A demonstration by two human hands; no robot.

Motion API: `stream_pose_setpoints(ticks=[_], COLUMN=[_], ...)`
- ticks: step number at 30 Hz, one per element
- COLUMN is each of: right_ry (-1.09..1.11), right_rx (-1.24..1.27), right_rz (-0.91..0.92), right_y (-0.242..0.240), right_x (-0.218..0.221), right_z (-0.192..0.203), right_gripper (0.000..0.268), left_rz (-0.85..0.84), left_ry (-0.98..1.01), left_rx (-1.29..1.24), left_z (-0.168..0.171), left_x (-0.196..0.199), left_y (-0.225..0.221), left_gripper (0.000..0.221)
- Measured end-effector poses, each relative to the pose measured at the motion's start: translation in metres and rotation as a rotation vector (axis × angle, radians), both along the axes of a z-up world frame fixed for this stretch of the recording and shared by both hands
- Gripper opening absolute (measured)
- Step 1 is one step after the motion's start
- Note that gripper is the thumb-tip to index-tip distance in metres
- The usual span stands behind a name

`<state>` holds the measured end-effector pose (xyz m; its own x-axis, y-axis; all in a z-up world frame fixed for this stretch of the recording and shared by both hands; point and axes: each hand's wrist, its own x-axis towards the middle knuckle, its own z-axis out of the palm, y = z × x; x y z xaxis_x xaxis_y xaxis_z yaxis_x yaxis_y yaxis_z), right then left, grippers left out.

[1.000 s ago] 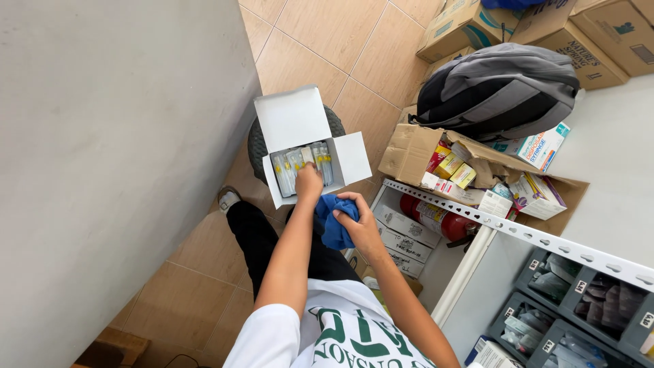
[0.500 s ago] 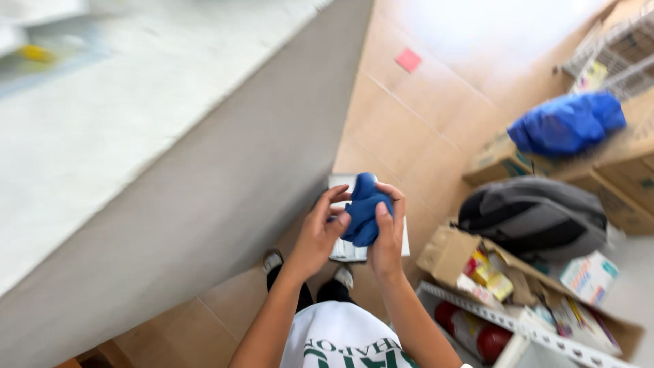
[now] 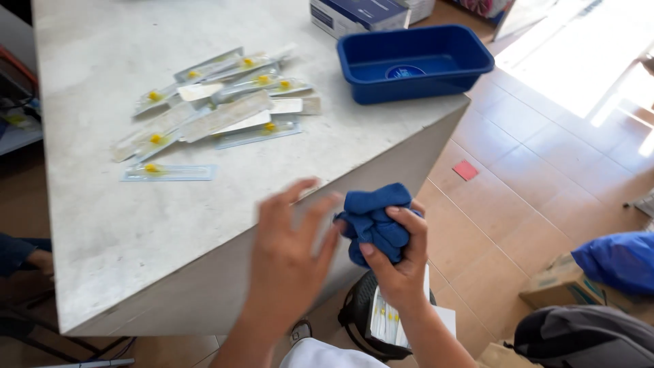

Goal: Cleaning individual packaged IV catheters with a cloth and organizing them into a cardboard box.

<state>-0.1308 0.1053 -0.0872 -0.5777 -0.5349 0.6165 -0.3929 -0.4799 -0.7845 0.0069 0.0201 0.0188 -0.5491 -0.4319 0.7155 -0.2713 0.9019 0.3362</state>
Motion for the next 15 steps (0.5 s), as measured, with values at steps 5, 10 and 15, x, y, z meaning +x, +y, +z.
stream_pose_setpoints(ticks=[5,10,15], right_ry=[0.272,0.474,0.471], right_rx=[-0.062,-0.029,-0.010], right_rz=[-0.009,-0.024,0.023], right_y=[-0.034,-0.060,-0.074], right_x=[-0.001,0.013,0.013], right_z=[0.044,0.072,0.070], right_gripper=[0.056,0.053,0.048], left_rz=[0.400,0.650,0.393], left_ry=[-0.122,-0.421,-0.331], left_rx=[-0.094,0.060,-0.027], left_z=[0.022,-0.010,-0.006], left_x=[0.055,0.072,0.066], left_y=[-0.063,-0.113,-0.088], left_gripper=[0.042,0.060,0.034])
